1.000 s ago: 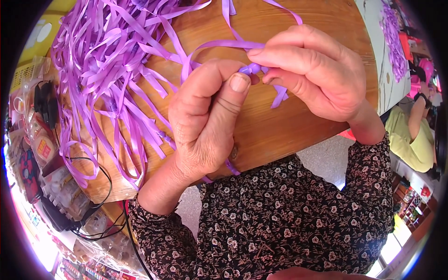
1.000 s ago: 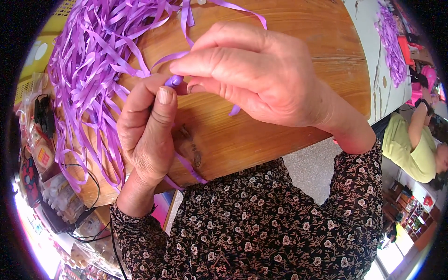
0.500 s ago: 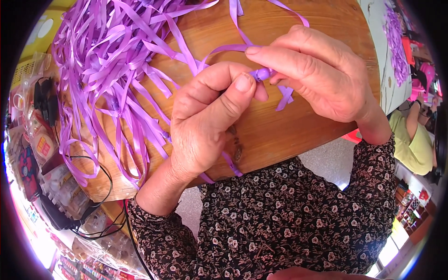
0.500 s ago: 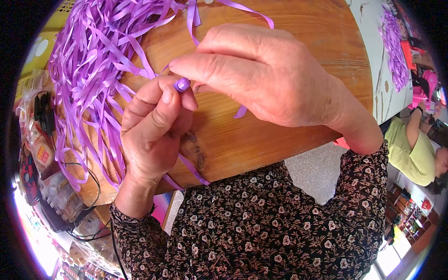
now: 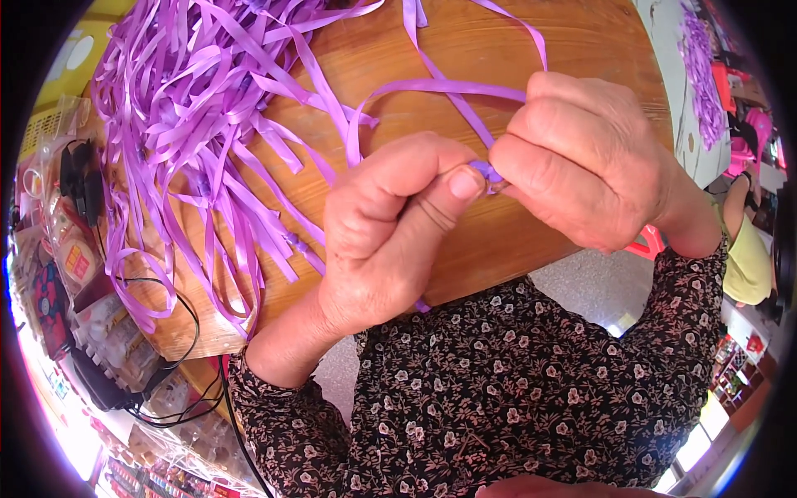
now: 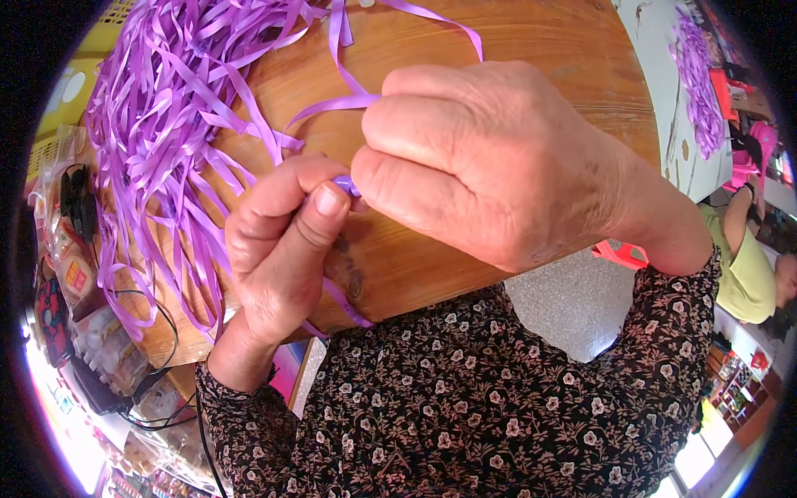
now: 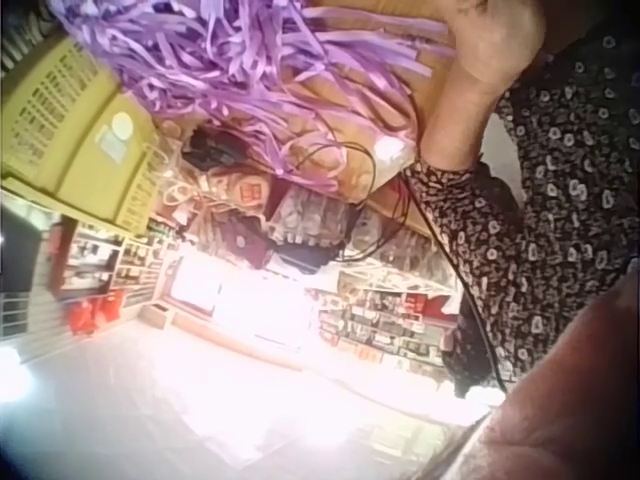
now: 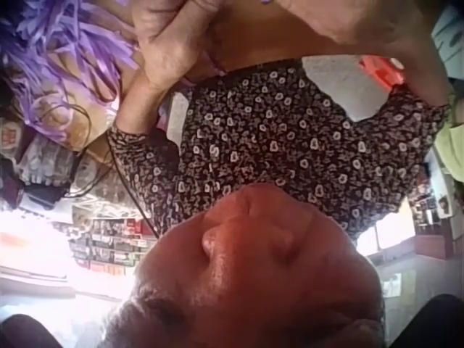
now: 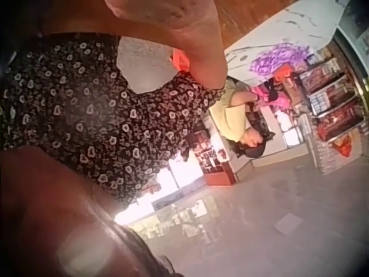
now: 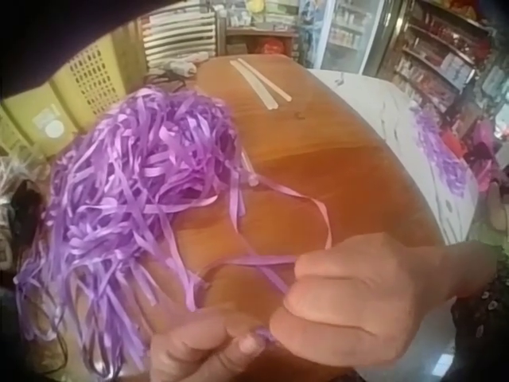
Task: The person ties knots in purple ribbons by hand, working through them one at a time and gathering them into a pile on the wooden table.
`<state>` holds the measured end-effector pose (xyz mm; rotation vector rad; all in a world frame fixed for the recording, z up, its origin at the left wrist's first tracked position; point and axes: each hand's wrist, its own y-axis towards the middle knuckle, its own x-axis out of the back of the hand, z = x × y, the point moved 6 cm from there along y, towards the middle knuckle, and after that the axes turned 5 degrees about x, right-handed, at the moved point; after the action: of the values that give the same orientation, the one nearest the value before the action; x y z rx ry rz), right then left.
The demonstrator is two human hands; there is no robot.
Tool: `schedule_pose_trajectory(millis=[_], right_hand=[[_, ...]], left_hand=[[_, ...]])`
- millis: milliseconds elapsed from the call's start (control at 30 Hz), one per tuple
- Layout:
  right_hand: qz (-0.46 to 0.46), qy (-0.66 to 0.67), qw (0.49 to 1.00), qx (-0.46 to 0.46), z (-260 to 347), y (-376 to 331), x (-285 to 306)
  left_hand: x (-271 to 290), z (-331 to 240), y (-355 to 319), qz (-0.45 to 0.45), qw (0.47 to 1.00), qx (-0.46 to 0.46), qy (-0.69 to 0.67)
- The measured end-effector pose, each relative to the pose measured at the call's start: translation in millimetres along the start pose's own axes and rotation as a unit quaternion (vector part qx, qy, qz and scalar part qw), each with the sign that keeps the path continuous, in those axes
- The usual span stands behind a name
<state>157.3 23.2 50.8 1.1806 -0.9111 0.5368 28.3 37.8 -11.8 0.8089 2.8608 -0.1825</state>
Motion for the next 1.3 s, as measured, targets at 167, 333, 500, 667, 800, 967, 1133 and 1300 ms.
schedule_pose_trajectory(millis=[167, 333, 500, 667, 800, 967, 1133, 1300], right_hand=[[0.038, 0.027, 0.999, -0.023, 1.0, -3.8, -6.6], [0.076, 0.005, 0.997, -0.015, 0.4, 0.7, -10.5], [0.064, 0.002, 0.998, -0.006, 1.9, 0.3, -15.9], [0.048, 0.235, 0.956, -0.167, -1.2, -0.9, -13.4], [0.040, 0.505, 0.789, -0.348, -4.4, -7.0, -28.6], [-0.020, 0.739, 0.389, -0.549, 7.9, -29.9, -50.8], [-0.097, 0.786, 0.322, -0.520, 5.0, -38.5, -61.1], [-0.010, 0.580, 0.641, -0.503, -28.6, -14.6, -50.5]], left_hand=[[-5.5, 1.0, -2.1, 0.016, 0.995, -0.070, 0.064], [-5.5, 11.9, -3.6, -0.002, 0.999, 0.044, -0.019], [-2.2, 6.9, -4.1, -0.006, 1.000, 0.017, -0.001], [-8.2, -26.7, -11.8, -0.002, 0.934, -0.224, 0.277], [-2.6, -26.5, -12.4, 0.000, 0.922, -0.260, 0.287], [-9.3, -31.7, -11.3, -0.019, 0.832, -0.382, 0.401], [-10.4, -31.4, -1.1, -0.059, 0.814, -0.403, 0.414], [14.4, -18.8, 17.6, -0.110, 0.934, -0.275, 0.200]])
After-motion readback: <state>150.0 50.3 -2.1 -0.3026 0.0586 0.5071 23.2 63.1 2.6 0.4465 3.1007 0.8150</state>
